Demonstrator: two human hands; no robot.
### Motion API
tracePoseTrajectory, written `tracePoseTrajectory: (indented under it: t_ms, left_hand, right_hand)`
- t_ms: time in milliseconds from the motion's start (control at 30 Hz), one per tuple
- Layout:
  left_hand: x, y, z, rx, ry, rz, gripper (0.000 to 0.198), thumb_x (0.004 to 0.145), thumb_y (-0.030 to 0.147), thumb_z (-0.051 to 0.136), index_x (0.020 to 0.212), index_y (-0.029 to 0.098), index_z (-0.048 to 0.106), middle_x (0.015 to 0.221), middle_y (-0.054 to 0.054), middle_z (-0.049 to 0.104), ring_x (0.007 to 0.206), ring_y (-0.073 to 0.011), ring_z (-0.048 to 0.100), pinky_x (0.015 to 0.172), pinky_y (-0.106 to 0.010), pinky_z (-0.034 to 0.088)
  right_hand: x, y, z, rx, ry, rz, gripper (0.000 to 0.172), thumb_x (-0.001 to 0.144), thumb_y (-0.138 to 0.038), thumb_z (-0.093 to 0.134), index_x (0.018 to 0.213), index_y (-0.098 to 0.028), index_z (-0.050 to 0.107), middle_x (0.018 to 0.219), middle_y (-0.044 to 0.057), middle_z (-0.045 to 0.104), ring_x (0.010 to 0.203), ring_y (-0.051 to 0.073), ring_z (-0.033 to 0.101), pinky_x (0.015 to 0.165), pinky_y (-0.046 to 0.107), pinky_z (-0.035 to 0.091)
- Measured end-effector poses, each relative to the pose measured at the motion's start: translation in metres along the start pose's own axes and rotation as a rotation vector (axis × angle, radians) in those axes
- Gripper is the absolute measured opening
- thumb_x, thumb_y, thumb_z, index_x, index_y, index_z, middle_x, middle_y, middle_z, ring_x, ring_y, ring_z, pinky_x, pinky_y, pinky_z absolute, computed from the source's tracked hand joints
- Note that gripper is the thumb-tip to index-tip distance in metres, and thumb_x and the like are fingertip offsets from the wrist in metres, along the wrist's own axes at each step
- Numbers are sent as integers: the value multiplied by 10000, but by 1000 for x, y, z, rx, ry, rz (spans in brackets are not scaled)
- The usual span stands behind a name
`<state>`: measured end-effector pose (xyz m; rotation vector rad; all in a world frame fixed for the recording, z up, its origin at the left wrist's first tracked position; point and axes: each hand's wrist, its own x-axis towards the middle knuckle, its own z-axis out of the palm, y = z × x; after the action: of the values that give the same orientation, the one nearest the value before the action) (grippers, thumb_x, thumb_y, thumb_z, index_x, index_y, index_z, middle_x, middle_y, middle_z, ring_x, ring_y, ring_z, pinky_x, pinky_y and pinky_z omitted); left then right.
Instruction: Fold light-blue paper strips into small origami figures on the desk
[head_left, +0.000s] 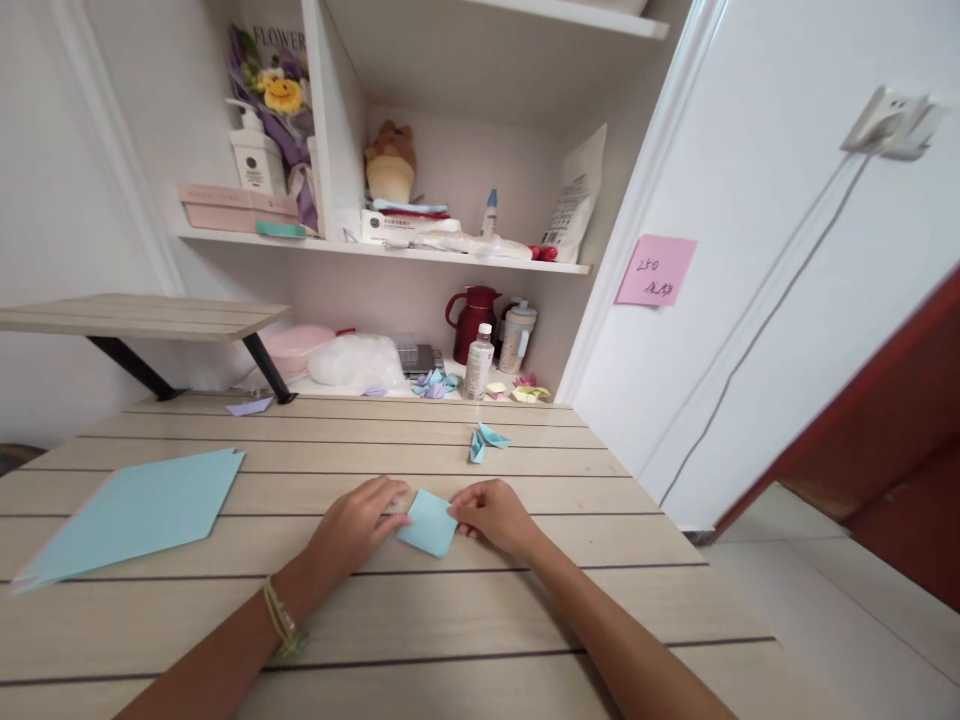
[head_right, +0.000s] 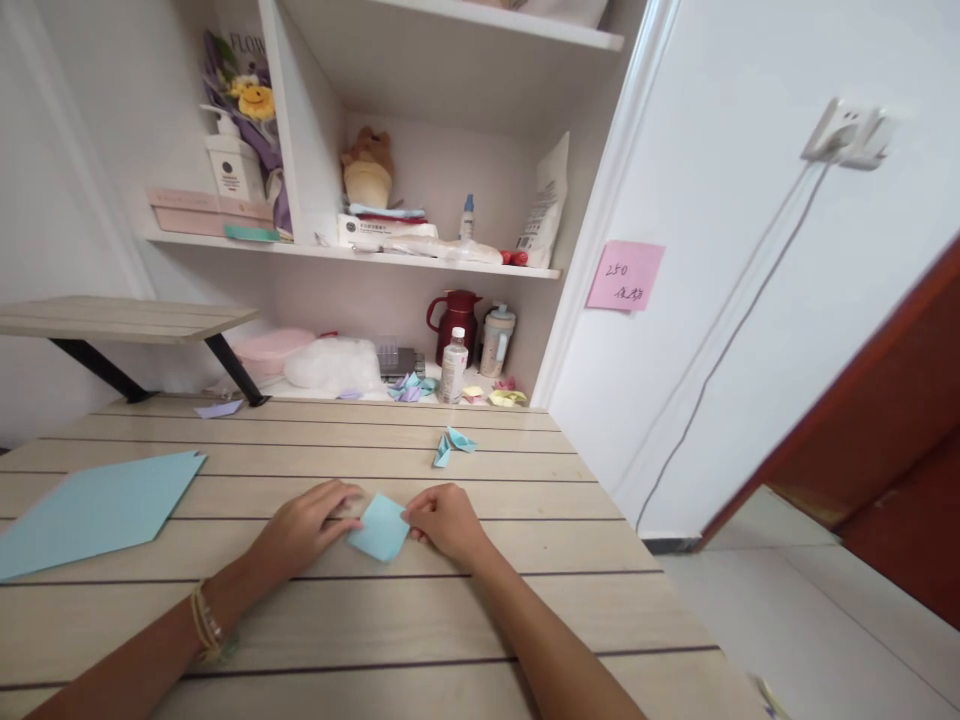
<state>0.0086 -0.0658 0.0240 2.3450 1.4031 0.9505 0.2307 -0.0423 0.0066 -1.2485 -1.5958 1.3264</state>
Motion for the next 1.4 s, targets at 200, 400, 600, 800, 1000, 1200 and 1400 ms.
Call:
tracePoseTrajectory:
  t_ms: [200, 400, 600, 800, 1000, 1200, 1400]
  left_hand:
    - [-7, 7, -7, 33, -359, 292, 381, 819, 342, 484, 1197, 292, 504, 1264, -16, 521, 1184, -216, 429, 1009, -366, 304]
    - [-11, 19, -9, 129, -481, 279, 504, 847, 385, 419, 1325, 280, 298, 1375, -45, 364, 1272, -213, 295, 1051, -406, 204]
    - [-24, 31, -2, 238, -446, 231, 477, 852, 365, 402, 1317, 306, 310, 1402, -59, 304, 1279, -265, 267, 1032, -470, 200]
    - [-28, 43, -1, 266, -501, 234, 468, 854, 357, 394, 1313, 330, 311, 1435, -67, 231, 1306, -304, 162, 1021, -535, 169]
    - [-29, 50, 1, 257, -524, 222, 519, 859, 399, 366, 1348, 301, 225, 1446, -68, 186, 1319, -275, 114, 1032, -547, 118]
    - [-27, 53, 3, 204, -553, 217, 554, 843, 453, 372, 1351, 285, 228, 1431, -71, 232, 1302, -281, 195, 1036, -550, 109]
    - [-27, 59, 1, 209, -600, 187, 557, 838, 491, 348, 1348, 306, 219, 1442, -86, 169, 1309, -314, 136, 998, -609, 88]
  right_hand:
    - [5, 6, -15, -96, 45, -8, 113, 627, -260, 633, 636, -161, 687, 445, -7, 605, 390, 104, 506, 393, 196, 369]
    - [2, 0, -16, -450, 256, -176, 74, 605, -258, 650, 621, -204, 698, 547, 5, 641, 492, 128, 538, 465, 214, 357]
    - [5, 2, -22, -416, 185, -94, 116, 590, -296, 669, 660, -207, 695, 592, 1, 655, 521, 131, 559, 484, 212, 366]
    - [6, 2, -24, -439, 177, -67, 127, 596, -308, 668, 677, -213, 691, 631, -3, 665, 558, 127, 571, 499, 204, 370]
    - [6, 0, -25, -479, 149, -32, 144, 614, -321, 661, 715, -222, 691, 664, -13, 671, 588, 118, 583, 518, 195, 377]
    - [6, 0, -26, -485, 151, -38, 145, 619, -340, 663, 708, -228, 686, 662, -17, 672, 594, 123, 593, 522, 200, 388]
    - [5, 4, -24, -502, 200, -65, 172, 632, -362, 666, 725, -217, 671, 671, -9, 668, 596, 140, 599, 526, 222, 410]
